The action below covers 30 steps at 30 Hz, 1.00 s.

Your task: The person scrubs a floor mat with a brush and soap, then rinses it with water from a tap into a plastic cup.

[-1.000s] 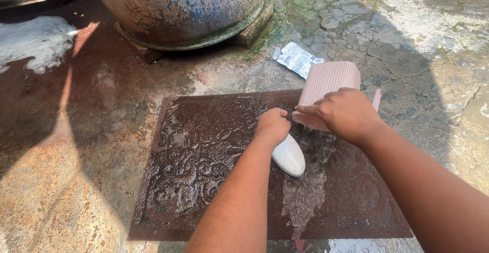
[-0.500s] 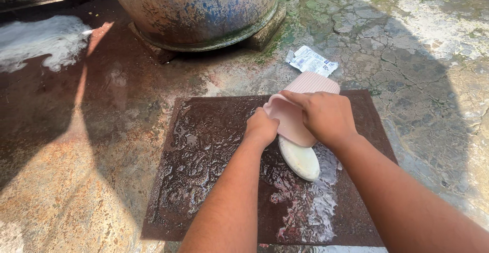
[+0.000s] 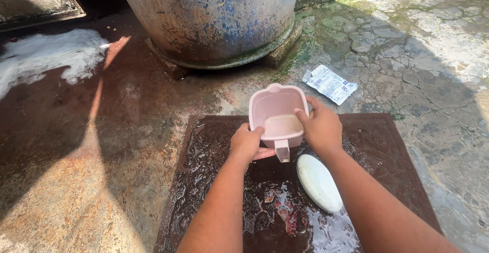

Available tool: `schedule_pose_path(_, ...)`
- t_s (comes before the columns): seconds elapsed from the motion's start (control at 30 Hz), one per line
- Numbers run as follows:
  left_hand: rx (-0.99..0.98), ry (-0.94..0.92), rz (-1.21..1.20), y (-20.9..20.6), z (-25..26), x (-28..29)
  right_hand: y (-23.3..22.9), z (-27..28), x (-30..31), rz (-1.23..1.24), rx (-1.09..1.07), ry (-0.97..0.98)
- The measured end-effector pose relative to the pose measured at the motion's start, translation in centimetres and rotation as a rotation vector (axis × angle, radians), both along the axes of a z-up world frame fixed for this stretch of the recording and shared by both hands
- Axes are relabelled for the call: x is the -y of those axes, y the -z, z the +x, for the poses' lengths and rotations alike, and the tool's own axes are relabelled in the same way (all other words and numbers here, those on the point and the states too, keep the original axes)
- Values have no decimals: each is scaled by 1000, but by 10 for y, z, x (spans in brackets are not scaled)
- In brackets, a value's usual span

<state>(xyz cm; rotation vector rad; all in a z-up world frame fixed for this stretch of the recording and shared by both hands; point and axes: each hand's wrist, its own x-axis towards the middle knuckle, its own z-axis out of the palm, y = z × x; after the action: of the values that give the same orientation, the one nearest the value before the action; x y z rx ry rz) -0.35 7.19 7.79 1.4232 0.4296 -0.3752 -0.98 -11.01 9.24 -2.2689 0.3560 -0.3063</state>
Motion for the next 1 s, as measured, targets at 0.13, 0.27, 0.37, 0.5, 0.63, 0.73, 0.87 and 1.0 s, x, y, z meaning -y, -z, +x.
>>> schedule_pose_path(0.13, 64, -146, -87, 9, 22, -14, 31, 34, 2, 533, -118, -31)
schedule_pose_path(0.27, 60, -252, -162, 21, 45, -28, 51, 51, 8, 532, -239, -125)
schedule_pose_path(0.37, 80, -323, -251, 30, 60, -30, 58, 56, 9, 480, -306, -145)
schedule_pose_path(0.5, 107, -341, -235, 38, 80, -21, 64, 64, 14, 393, -343, -203)
schedule_pose_path(0.63, 170, -317, -276, 38, 103, -11, 68, 62, 28, 294, -376, -281)
schedule_pose_path(0.73, 174, -316, -182, 40, 104, -2, 70, 54, 38, 165, -437, -307)
schedule_pose_path(0.87, 200, -397, -267, 50, 106, 7, 66, 36, 51, -166, -454, -567)
schedule_pose_path(1.0, 244, -423, -306, 62, 120, 13, 47, 7, 52, -536, -766, -690)
